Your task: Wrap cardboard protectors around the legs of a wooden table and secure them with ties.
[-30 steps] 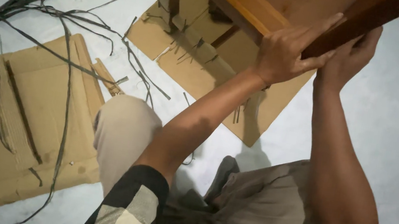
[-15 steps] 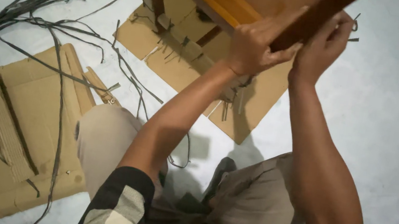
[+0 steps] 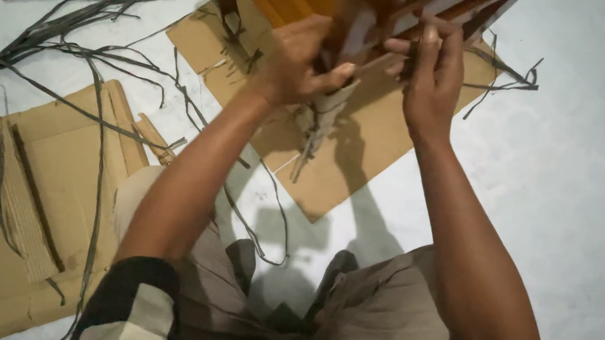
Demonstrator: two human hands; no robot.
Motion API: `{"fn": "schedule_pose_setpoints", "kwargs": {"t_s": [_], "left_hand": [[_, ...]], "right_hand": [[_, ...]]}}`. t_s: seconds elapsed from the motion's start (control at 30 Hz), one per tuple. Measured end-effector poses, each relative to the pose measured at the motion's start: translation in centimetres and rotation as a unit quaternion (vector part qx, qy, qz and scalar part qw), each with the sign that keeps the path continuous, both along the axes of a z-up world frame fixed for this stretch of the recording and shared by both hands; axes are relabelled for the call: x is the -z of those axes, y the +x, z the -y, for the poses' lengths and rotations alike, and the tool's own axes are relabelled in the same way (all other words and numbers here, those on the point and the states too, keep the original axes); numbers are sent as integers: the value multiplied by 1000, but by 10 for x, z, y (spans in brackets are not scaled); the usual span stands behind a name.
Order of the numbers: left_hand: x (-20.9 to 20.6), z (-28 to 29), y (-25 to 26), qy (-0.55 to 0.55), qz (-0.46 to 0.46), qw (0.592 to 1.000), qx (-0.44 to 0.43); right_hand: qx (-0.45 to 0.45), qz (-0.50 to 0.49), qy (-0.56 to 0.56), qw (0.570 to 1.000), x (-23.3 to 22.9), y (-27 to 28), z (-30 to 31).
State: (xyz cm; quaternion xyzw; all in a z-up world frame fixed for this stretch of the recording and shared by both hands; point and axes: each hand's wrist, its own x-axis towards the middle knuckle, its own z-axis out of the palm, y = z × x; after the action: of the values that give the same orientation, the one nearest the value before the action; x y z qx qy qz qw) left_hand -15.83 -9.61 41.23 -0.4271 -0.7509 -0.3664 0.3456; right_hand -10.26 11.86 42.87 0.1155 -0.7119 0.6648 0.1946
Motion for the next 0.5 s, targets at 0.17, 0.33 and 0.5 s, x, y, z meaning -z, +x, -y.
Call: {"fn": "schedule_pose_setpoints", "kwargs": {"t_s": [0.17, 0.33, 0.5], "left_hand": [[2, 34, -7, -33, -38, 997, -58], [24, 55, -5, -16, -12, 993, -117], [40, 22, 41, 154, 109, 943, -275]], "right_hand": [[61, 23, -18, 998, 31, -31, -53], [152, 77, -40, 985, 56, -51, -111], [200, 85, -51, 975, 87, -102, -151]]}}
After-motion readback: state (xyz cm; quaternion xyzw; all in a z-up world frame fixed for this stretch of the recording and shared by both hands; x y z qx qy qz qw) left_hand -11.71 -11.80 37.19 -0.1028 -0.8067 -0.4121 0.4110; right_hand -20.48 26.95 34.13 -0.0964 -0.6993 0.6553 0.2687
